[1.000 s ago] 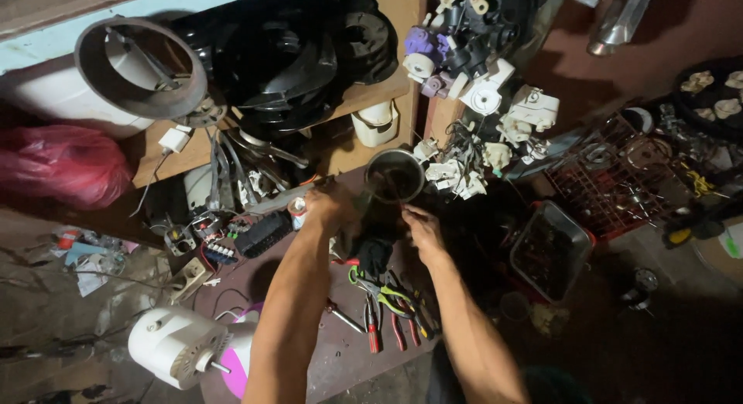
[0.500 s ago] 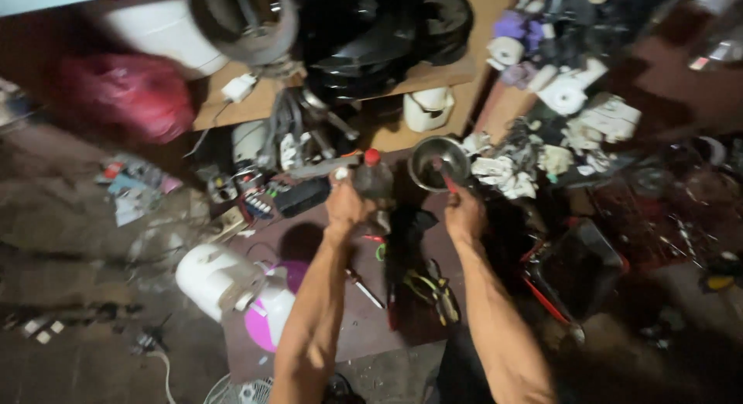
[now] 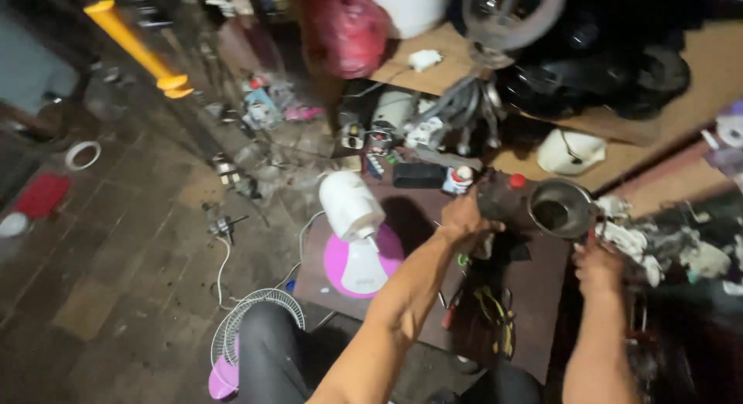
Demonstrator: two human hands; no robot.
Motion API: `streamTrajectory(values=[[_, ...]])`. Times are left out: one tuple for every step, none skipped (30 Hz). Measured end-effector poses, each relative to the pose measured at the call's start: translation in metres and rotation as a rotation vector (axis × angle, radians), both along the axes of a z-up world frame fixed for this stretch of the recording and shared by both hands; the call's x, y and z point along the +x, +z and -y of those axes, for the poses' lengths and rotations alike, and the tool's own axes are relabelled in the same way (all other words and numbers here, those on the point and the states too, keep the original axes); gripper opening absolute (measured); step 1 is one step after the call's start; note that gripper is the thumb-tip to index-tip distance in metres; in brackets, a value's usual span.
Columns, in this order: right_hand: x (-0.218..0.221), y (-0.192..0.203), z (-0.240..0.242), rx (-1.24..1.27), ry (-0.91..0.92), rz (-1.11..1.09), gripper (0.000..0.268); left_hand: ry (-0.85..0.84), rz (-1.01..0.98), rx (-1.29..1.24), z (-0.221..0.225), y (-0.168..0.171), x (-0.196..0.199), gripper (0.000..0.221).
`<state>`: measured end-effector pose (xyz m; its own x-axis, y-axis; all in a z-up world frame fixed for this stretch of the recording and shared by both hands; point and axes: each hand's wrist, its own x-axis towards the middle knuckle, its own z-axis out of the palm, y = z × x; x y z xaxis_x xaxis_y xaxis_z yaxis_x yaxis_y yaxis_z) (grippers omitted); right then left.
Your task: The person cleans a white fan motor housing with a cloth, then picks up a white fan cage and wipes it. The person aligns the cage with the motor shaft and secures it by hand.
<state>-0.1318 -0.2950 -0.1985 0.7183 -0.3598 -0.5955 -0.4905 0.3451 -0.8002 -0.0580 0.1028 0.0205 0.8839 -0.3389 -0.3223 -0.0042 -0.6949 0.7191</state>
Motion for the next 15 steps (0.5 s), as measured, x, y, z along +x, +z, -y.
streamTrajectory(values=[[0.004,0.029,-0.014,-0.005,0.018,0.002,0.031,0.018,0.002,-0.005,-0.003,-0.006,-0.001,0.109],[0.008,0.057,-0.028,0.175,-0.099,0.034,0.016,-0.010,0.034,0.036,-0.005,-0.012,-0.001,0.107],[0.003,0.085,-0.040,0.353,-0.223,0.054,0.012,-0.043,0.054,0.075,-0.005,-0.021,-0.007,0.107],[-0.014,0.105,-0.050,0.345,-0.209,0.045,0.012,-0.028,0.047,0.068,-0.021,-0.010,-0.032,0.107],[-0.022,0.126,-0.060,0.524,-0.184,0.229,0.010,-0.096,0.119,0.009,-0.036,0.003,-0.052,0.086],[-0.031,0.147,-0.070,0.709,-0.154,0.409,0.009,-0.165,0.194,-0.049,-0.051,0.016,-0.071,0.068],[-0.042,0.185,-0.101,0.705,-0.140,0.409,0.009,-0.152,0.198,-0.055,-0.073,0.018,-0.097,0.068],[-0.054,0.221,-0.133,0.509,-0.090,0.496,0.014,-0.179,0.264,-0.177,-0.094,0.019,-0.122,0.049],[-0.069,0.255,-0.167,0.313,-0.041,0.576,0.022,-0.207,0.325,-0.298,-0.116,0.019,-0.151,0.044],[-0.070,0.269,-0.189,0.311,-0.029,0.572,0.022,-0.195,0.324,-0.302,-0.136,0.022,-0.172,0.044],[-0.068,0.285,-0.210,0.130,0.062,0.590,0.027,-0.068,0.370,-0.324,-0.155,0.026,-0.190,0.039],[-0.067,0.301,-0.232,-0.052,0.151,0.607,0.032,0.059,0.414,-0.346,-0.174,0.030,-0.209,0.037],[-0.058,0.323,-0.261,-0.056,0.161,0.608,0.032,0.069,0.417,-0.351,-0.183,0.029,-0.213,0.037],[-0.050,0.345,-0.291,-0.279,0.333,0.571,0.033,0.186,0.378,-0.303,-0.193,0.028,-0.218,0.051],[-0.045,0.365,-0.322,-0.499,0.505,0.526,0.036,0.306,0.334,-0.252,-0.204,0.026,-0.227,0.070]])
